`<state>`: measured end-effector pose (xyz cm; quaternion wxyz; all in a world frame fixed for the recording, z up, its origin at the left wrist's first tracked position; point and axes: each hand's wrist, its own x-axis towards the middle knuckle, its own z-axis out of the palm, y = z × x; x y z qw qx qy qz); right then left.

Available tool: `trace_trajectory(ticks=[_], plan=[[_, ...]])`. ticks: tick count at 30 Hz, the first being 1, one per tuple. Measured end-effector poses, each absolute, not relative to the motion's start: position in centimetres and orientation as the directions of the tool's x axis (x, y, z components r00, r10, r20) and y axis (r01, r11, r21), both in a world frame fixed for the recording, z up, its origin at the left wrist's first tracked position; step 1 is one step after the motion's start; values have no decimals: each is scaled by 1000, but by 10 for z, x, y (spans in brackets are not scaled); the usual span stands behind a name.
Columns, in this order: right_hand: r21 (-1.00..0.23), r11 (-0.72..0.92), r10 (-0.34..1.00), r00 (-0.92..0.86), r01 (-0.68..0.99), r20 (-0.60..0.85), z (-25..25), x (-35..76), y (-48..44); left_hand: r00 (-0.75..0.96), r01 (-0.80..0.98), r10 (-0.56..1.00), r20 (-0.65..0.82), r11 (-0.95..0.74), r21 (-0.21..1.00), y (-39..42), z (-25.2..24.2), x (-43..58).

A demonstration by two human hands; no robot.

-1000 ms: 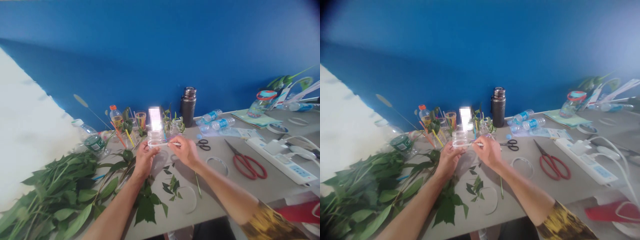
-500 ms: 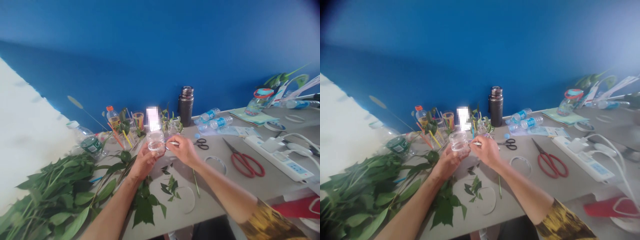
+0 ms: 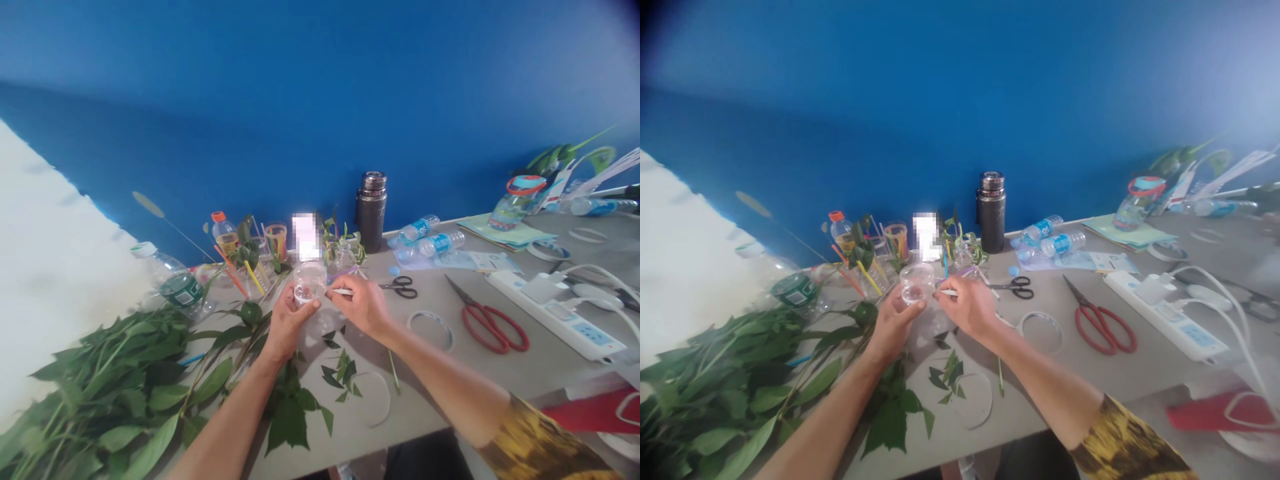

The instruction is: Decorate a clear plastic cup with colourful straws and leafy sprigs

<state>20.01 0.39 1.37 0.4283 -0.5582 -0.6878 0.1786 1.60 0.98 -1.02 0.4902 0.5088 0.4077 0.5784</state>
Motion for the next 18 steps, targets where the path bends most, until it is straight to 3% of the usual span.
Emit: trace_trajectory(ticks=[4, 9, 15, 18], plan=[[-652, 328, 904, -28, 684, 426, 11, 195, 1, 37, -201, 981, 192, -181, 963, 8, -8, 18], [-546, 368, 879, -89, 753, 469, 6, 192, -3, -33, -37, 977, 211, -212, 977, 6, -4, 19], [-600, 399, 909, -213, 693, 359, 23, 208, 1, 41, -110, 983, 181, -176, 978, 16, -14, 10], [-520, 301, 943, -170, 800, 286, 37, 232, 13, 69, -143, 987, 143, -132, 981, 19, -20, 7]])
